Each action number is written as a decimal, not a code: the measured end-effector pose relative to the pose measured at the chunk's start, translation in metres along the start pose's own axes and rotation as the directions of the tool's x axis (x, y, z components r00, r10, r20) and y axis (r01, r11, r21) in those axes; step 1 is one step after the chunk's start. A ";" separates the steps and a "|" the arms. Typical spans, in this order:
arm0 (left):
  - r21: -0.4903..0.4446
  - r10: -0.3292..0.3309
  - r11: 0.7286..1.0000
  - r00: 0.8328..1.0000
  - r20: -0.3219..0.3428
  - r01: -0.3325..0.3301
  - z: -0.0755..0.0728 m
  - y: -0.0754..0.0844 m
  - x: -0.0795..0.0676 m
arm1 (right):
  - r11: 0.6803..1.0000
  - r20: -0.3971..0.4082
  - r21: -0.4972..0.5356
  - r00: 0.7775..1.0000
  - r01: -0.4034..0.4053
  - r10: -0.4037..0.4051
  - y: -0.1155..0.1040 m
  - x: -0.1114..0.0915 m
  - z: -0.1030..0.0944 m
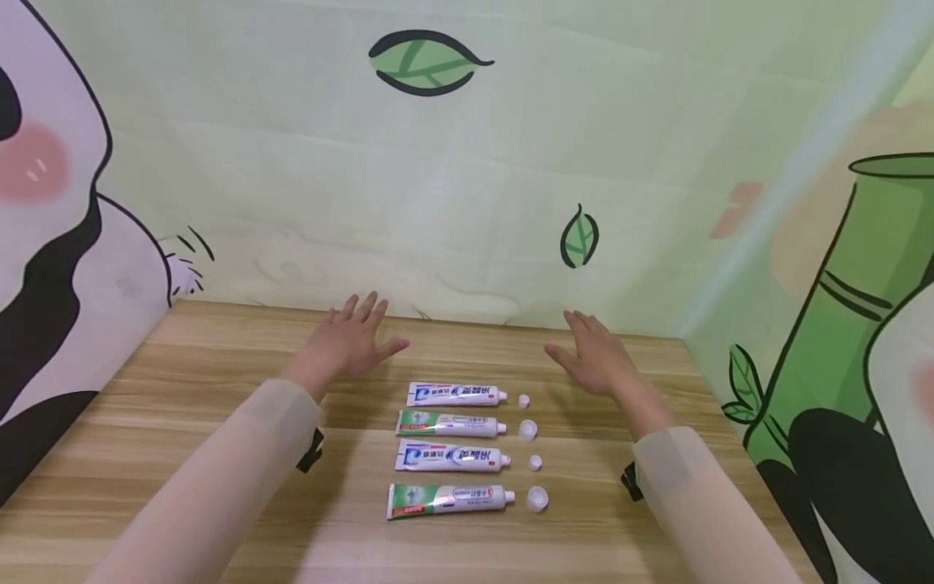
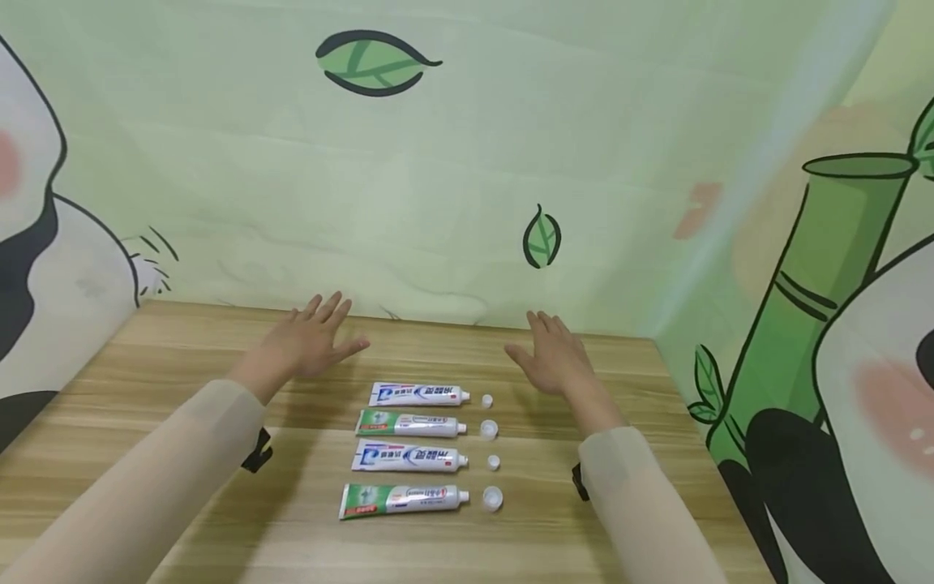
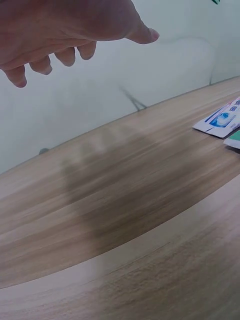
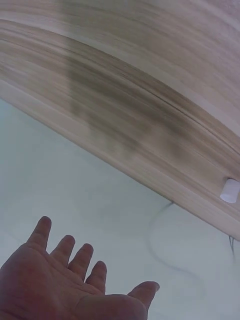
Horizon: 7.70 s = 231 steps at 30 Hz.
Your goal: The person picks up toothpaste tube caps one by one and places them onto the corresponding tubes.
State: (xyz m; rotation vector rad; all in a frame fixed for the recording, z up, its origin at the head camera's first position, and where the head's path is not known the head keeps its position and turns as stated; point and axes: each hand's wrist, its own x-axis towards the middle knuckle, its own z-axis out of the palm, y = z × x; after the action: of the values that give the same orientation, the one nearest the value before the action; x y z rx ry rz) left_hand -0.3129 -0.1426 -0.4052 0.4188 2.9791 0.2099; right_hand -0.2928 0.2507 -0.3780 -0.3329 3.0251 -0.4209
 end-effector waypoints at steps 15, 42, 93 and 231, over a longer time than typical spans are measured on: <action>0.028 0.110 0.994 0.992 -0.056 -0.109 -0.001 0.023 -0.018 | 0.997 -0.045 0.013 0.996 0.078 -0.077 -0.007 -0.022 0.003; -0.021 0.229 0.972 0.969 -0.089 -0.232 0.003 0.056 -0.064 | 0.978 -0.068 0.149 0.988 0.147 -0.138 -0.016 -0.067 0.018; 0.011 0.492 0.870 0.870 -0.005 -0.492 0.055 0.109 -0.117 | 0.948 0.213 0.164 0.928 0.274 -0.306 -0.037 -0.122 0.048; -0.295 0.423 0.852 0.901 -0.099 -0.432 0.001 0.075 -0.086 | 0.860 0.019 0.403 0.937 0.312 -0.349 -0.050 -0.084 0.015</action>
State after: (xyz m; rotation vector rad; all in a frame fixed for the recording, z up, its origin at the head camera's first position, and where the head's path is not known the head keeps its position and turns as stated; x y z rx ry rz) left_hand -0.2109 -0.0958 -0.3853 1.0388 2.7626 0.7222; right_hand -0.1997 0.2189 -0.3753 -0.8161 2.6978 -0.9914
